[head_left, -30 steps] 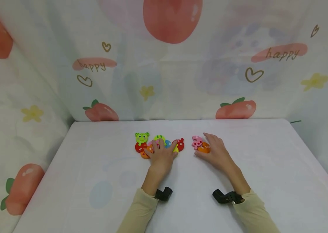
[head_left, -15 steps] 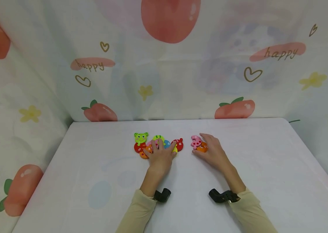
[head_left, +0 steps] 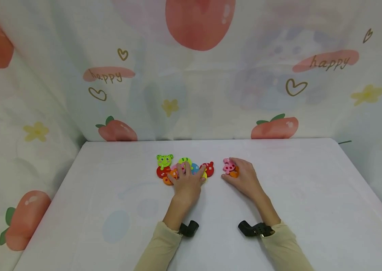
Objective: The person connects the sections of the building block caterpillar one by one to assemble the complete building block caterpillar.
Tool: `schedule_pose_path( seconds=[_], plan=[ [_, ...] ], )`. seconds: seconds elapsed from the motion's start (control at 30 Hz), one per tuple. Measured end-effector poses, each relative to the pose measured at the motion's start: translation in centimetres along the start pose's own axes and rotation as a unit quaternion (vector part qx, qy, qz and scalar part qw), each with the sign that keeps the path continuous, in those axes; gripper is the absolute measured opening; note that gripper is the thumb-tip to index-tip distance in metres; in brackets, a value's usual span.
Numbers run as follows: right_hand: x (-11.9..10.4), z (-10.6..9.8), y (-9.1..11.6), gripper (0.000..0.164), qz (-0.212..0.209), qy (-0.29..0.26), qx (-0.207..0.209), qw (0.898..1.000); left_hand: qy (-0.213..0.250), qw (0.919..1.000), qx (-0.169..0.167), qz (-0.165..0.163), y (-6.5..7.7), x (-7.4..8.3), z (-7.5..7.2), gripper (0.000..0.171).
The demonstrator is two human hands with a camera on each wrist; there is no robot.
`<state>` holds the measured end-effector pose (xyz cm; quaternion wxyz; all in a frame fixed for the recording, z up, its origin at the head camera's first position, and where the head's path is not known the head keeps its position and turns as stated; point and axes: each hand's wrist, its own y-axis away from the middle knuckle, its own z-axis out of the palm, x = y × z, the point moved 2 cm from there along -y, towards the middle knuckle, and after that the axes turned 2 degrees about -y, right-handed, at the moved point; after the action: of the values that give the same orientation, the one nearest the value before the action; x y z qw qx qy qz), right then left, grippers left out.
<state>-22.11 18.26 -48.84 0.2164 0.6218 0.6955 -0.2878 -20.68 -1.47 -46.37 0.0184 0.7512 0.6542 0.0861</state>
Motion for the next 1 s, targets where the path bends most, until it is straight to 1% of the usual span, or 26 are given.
schedule_pose_path(
  seconds=[0.13, 0.23, 0.37, 0.5, 0.63, 0.77, 0.9, 1.0],
  plan=[
    [0.17, 0.08, 0.02, 0.06, 0.004, -0.017, 0.01, 1.0, -0.014, 0.9999, -0.003, -0.003, 0.02, 0.01, 0.01, 0.055],
    [0.24, 0.15, -0.05, 0.058, 0.007, -0.025, 0.019, 0.999, -0.01, 0.9999, -0.002, -0.001, 0.04, 0.01, -0.16, 0.055],
    [0.44, 0.24, -0.15, 0.057, 0.013, -0.032, 0.031, 0.999, -0.006, 1.0, -0.001, 0.002, 0.01, -0.02, -0.3, 0.054],
    [0.74, 0.31, -0.26, 0.058, 0.018, -0.042, 0.037, 0.998, -0.018, 0.9998, -0.001, 0.003, -0.06, -0.02, -0.33, 0.054],
    [0.79, 0.22, -0.3, 0.058, 0.013, -0.059, 0.043, 0.997, -0.018, 0.9998, 0.001, 0.002, -0.1, 0.02, -0.39, 0.054],
    [0.83, 0.08, -0.17, 0.057, -0.012, -0.075, 0.062, 0.995, -0.024, 0.9997, 0.005, 0.001, -0.12, 0.11, -0.18, 0.054],
    [0.93, 0.1, 0.0, 0.054, -0.05, -0.079, 0.09, 0.992, -0.018, 0.9998, 0.005, 0.001, -0.03, 0.07, 0.14, 0.054],
    [0.85, -0.05, -0.01, 0.051, -0.069, -0.081, 0.111, 0.988, -0.013, 0.9999, 0.008, 0.003, -0.08, 0.02, 0.14, 0.054]
  ],
)
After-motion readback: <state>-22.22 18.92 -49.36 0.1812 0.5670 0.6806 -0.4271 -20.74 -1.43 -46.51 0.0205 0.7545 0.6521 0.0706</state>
